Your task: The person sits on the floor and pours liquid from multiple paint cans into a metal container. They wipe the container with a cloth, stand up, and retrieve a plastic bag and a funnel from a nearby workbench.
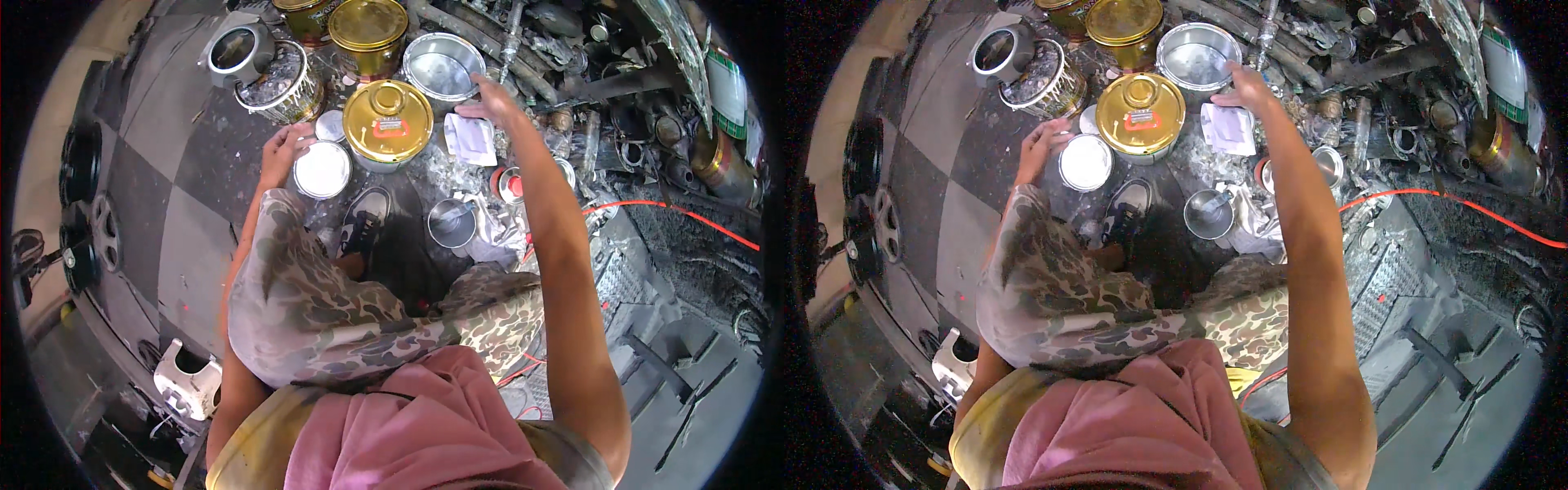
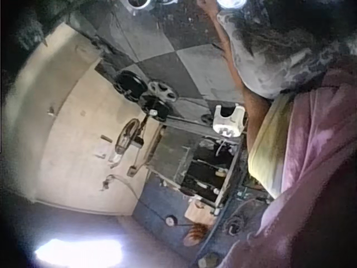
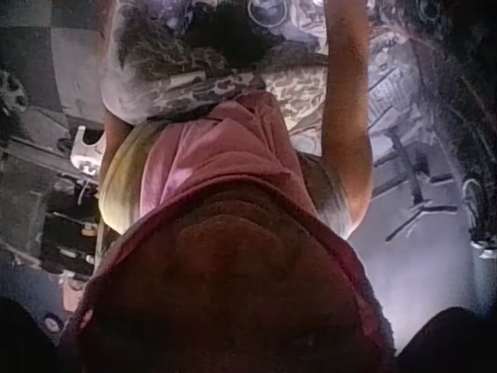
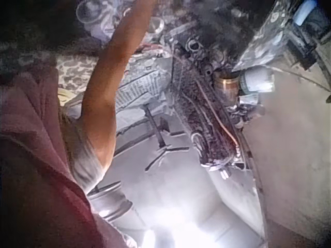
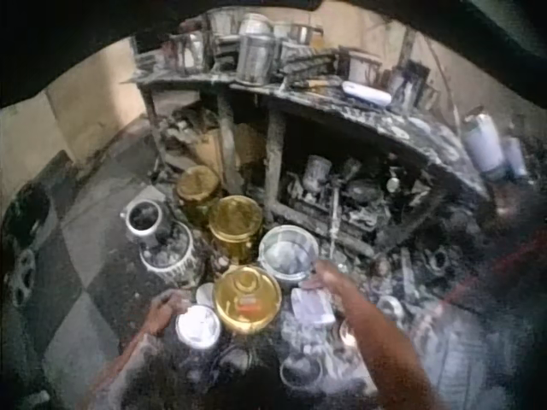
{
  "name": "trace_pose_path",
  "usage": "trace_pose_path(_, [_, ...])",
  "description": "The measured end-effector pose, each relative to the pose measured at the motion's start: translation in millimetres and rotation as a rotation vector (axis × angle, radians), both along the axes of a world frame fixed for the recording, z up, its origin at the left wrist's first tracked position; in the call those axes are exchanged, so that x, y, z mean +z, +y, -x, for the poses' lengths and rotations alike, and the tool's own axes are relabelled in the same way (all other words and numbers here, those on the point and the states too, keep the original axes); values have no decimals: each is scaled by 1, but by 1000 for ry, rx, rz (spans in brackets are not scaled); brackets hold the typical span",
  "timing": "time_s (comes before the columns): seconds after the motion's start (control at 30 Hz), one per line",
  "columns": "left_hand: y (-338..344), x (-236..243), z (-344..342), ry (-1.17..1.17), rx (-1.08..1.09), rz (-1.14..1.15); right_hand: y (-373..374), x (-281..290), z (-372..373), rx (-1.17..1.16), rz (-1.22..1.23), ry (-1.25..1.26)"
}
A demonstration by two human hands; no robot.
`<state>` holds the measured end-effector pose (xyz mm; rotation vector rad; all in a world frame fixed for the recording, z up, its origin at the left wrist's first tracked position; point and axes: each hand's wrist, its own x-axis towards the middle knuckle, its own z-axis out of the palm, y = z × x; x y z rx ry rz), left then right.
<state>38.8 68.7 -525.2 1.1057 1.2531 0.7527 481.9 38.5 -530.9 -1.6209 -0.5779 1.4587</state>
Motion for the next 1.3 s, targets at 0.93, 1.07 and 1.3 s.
trace_pose_path(0.93, [6,79,-133,-16,-538,-398,-83,185,-7,98,-319,-742])
trace_pose_path(1.07, [-22,125,-170,-124,-555,-1,-141,252,7,72,-336,-689])
trace_pose_path(1.3, [-107,125,-207,-243,-825,312,-262,285,18,-14,-96,-718])
